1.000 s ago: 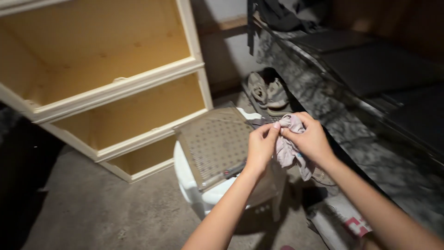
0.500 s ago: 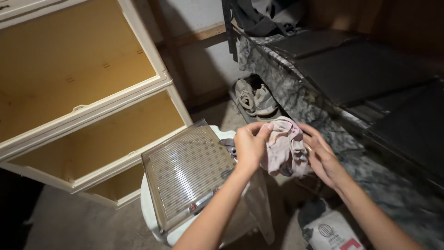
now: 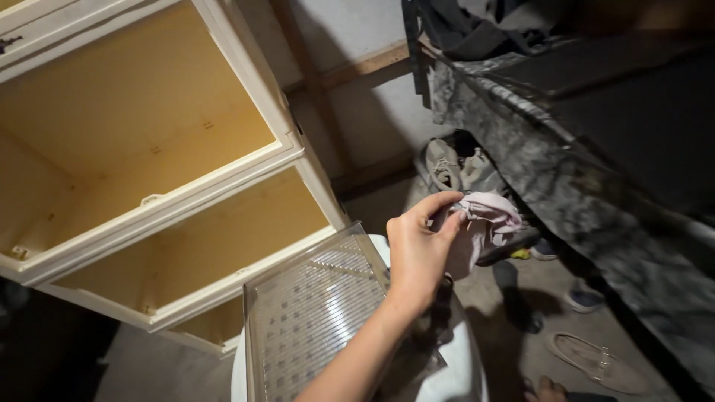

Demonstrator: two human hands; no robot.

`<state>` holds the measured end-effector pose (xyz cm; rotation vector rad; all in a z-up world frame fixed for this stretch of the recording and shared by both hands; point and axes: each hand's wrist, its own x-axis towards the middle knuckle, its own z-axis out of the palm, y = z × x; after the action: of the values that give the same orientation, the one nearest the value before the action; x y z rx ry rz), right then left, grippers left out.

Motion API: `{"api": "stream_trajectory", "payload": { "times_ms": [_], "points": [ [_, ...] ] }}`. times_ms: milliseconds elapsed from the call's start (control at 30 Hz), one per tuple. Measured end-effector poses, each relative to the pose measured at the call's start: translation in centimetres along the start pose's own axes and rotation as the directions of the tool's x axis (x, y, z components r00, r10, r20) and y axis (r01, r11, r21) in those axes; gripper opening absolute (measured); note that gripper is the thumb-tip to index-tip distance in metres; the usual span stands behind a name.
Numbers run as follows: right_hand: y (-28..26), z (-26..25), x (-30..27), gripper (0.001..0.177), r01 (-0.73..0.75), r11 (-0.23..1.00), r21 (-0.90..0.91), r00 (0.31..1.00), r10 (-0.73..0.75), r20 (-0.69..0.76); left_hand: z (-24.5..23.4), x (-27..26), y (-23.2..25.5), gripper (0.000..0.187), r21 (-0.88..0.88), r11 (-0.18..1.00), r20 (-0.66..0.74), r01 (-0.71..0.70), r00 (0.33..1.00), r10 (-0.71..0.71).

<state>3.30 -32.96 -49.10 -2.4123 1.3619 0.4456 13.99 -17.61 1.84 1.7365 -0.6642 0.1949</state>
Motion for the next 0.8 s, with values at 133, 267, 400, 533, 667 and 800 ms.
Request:
{"api": "stream_trajectory", "payload": {
  "times_ms": [133,267,400,533,667,800],
  "points": [
    [0.0,0.1,-1.0,0.053,-0.047,0.994,0.099,0.999,0.048,-0.006,-0.6,0.1,-1.0,0.023,-0.085,0.996,-0.001,0.005,1.0,-0.005],
    [-0.1,-0.4,-1.4,0.046,0.029,0.953,0.301,0.992,0.01,-0.128,-1.8,0.3,-1.1,0.021,-0.153,0.988,-0.071,-0.006,0.997,-0.005],
    [-3.3,-5.7,-1.3,0.042,0.373,0.638,0.674,0.903,-0.082,-0.422,-6.5,0.6,-0.3,0.021,-0.135,0.983,-0.207,-0.127,0.974,0.097],
    [-7.0,-17.6,-4.7,0.035,0.459,0.029,0.888,0.855,-0.286,-0.433,-15.7,0.4,0.1,0.025,-0.098,0.987,-0.369,-0.126,0.926,0.082],
    [-10.0,-28.7,-12.8,0.02,0.197,-0.215,0.957,0.809,-0.516,-0.283,-23.9,-2.2,-1.2,0.025,-0.271,0.962,-0.472,-0.018,0.874,-0.116],
    [-12.5,-31.9,-18.5,0.022,0.436,-0.143,0.888,0.653,-0.63,-0.421,-26.6,-6.4,-4.4,0.026,-0.37,0.908,-0.203,0.198,0.936,-0.287]
  ]
}}
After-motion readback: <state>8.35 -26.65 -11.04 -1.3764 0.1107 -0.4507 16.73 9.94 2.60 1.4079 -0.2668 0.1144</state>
